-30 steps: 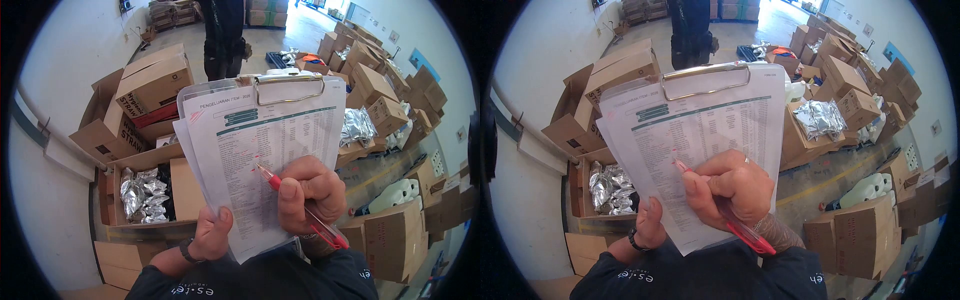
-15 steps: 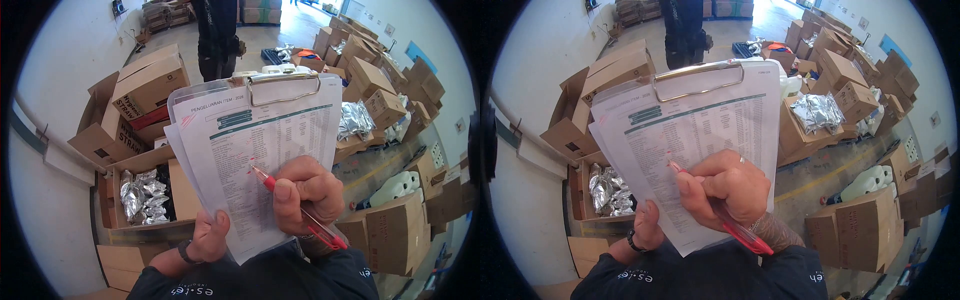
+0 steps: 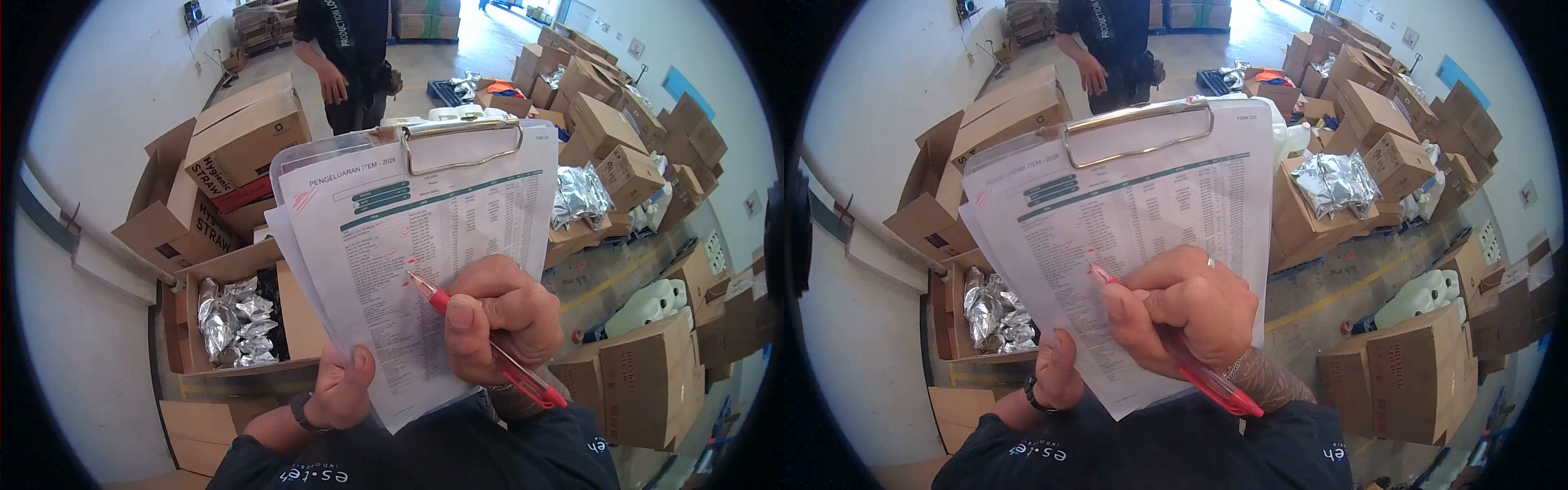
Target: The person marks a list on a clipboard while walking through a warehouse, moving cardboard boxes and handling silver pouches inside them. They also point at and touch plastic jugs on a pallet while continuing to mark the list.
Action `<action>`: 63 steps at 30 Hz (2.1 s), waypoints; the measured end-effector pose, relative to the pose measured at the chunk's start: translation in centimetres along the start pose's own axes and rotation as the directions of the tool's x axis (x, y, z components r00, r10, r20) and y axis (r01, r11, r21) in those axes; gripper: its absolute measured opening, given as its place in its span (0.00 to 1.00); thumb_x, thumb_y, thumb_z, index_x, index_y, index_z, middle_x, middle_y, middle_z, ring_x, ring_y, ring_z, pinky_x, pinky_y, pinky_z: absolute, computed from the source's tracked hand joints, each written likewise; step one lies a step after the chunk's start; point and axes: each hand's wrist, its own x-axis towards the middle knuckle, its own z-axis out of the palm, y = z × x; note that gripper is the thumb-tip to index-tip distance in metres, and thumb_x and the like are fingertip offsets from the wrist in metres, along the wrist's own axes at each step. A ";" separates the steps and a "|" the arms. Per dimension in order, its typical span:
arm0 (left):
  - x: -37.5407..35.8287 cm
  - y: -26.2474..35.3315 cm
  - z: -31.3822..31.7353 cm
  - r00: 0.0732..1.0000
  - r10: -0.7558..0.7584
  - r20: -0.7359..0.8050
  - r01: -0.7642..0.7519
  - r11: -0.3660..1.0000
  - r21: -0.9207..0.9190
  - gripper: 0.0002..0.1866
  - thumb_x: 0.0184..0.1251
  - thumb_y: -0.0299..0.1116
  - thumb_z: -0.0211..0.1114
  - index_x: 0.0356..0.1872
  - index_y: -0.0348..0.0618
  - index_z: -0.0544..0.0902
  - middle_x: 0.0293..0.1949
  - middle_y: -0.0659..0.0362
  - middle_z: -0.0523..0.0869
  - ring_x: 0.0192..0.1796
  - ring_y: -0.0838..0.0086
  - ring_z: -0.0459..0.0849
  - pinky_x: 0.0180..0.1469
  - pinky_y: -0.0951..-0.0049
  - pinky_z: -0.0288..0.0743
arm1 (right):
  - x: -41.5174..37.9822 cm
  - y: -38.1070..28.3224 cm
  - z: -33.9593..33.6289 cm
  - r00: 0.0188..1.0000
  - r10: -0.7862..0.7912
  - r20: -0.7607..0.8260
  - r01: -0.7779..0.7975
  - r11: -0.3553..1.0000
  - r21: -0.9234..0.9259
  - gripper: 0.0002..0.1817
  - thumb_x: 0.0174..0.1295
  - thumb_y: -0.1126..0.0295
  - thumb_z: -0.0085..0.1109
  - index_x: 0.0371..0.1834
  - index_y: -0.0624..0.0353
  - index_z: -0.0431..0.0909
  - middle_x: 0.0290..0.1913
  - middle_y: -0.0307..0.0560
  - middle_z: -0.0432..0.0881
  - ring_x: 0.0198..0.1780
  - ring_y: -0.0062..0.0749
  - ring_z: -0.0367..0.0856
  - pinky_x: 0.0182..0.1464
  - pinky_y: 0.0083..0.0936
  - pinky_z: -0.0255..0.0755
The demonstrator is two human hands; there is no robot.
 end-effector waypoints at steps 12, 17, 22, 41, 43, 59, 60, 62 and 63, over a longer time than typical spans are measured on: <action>-0.5 0.4 -0.8 0.997 -0.060 0.050 0.060 0.998 -0.015 0.31 0.78 0.48 0.48 0.71 0.33 0.60 0.65 0.49 0.74 0.65 0.64 0.75 0.65 0.62 0.70 | -0.3 0.3 0.4 0.997 -0.046 -0.058 0.048 0.998 0.041 0.12 0.58 0.73 0.70 0.28 0.55 0.72 0.26 0.43 0.82 0.22 0.32 0.80 0.25 0.26 0.73; -0.1 1.2 0.1 0.994 -0.059 0.087 0.058 0.998 0.009 0.31 0.78 0.48 0.47 0.71 0.34 0.60 0.64 0.49 0.74 0.64 0.64 0.75 0.65 0.62 0.70 | -0.4 0.1 0.4 0.998 -0.030 -0.062 0.033 0.999 0.042 0.11 0.58 0.73 0.70 0.27 0.55 0.73 0.26 0.44 0.82 0.23 0.33 0.81 0.26 0.26 0.73; 0.0 1.6 0.5 0.997 -0.044 0.063 0.039 0.996 0.081 0.32 0.78 0.51 0.45 0.71 0.36 0.58 0.63 0.50 0.75 0.62 0.64 0.77 0.63 0.62 0.72 | -0.2 -0.1 0.3 0.999 -0.009 -0.047 0.011 0.999 0.045 0.11 0.58 0.74 0.70 0.26 0.56 0.74 0.26 0.44 0.82 0.24 0.33 0.81 0.26 0.26 0.73; -0.7 -0.2 -1.1 0.997 -0.078 0.004 0.078 0.997 -0.011 0.33 0.77 0.52 0.48 0.71 0.37 0.58 0.63 0.50 0.75 0.64 0.64 0.76 0.65 0.61 0.71 | -0.1 0.1 0.9 0.997 -0.026 -0.069 0.025 1.000 -0.006 0.13 0.54 0.75 0.73 0.26 0.54 0.73 0.25 0.43 0.82 0.22 0.31 0.80 0.24 0.25 0.72; -0.7 -0.1 -1.1 0.997 -0.080 0.006 0.080 0.997 -0.013 0.34 0.77 0.52 0.48 0.71 0.37 0.58 0.63 0.50 0.75 0.64 0.64 0.77 0.65 0.61 0.71 | -0.2 0.2 0.9 0.998 -0.017 -0.067 0.017 1.000 -0.009 0.13 0.54 0.75 0.73 0.25 0.54 0.73 0.25 0.42 0.82 0.22 0.31 0.80 0.24 0.25 0.72; -0.1 1.6 -0.2 0.999 -0.031 0.040 0.033 0.998 -0.048 0.28 0.78 0.43 0.47 0.68 0.29 0.64 0.60 0.47 0.79 0.61 0.63 0.79 0.64 0.63 0.71 | -0.1 0.2 1.6 0.995 -0.010 -0.100 0.012 1.000 0.021 0.12 0.56 0.75 0.72 0.25 0.55 0.73 0.25 0.44 0.82 0.22 0.30 0.80 0.24 0.24 0.72; -0.1 1.7 -0.2 0.997 -0.063 0.044 0.063 0.998 -0.004 0.32 0.77 0.48 0.48 0.70 0.32 0.61 0.62 0.48 0.77 0.62 0.62 0.78 0.64 0.61 0.72 | -0.2 0.3 1.7 0.993 0.008 -0.118 -0.002 0.999 0.054 0.12 0.57 0.75 0.70 0.25 0.56 0.73 0.25 0.45 0.82 0.22 0.29 0.80 0.24 0.24 0.71; -0.2 1.8 -0.4 0.994 -0.096 0.046 0.094 0.995 0.040 0.35 0.76 0.54 0.49 0.71 0.35 0.58 0.64 0.49 0.75 0.63 0.62 0.77 0.64 0.60 0.73 | -0.1 0.6 1.4 0.994 0.009 -0.110 0.005 0.991 0.131 0.12 0.59 0.75 0.69 0.26 0.56 0.73 0.26 0.46 0.82 0.22 0.28 0.80 0.24 0.23 0.71; -0.3 1.6 -0.6 0.994 -0.102 0.034 0.101 0.995 0.024 0.35 0.76 0.54 0.49 0.71 0.35 0.58 0.64 0.48 0.75 0.63 0.61 0.77 0.64 0.60 0.73 | -0.1 0.7 1.2 0.995 0.010 -0.101 0.011 0.978 0.207 0.12 0.60 0.75 0.68 0.26 0.57 0.72 0.26 0.47 0.82 0.23 0.27 0.80 0.24 0.22 0.71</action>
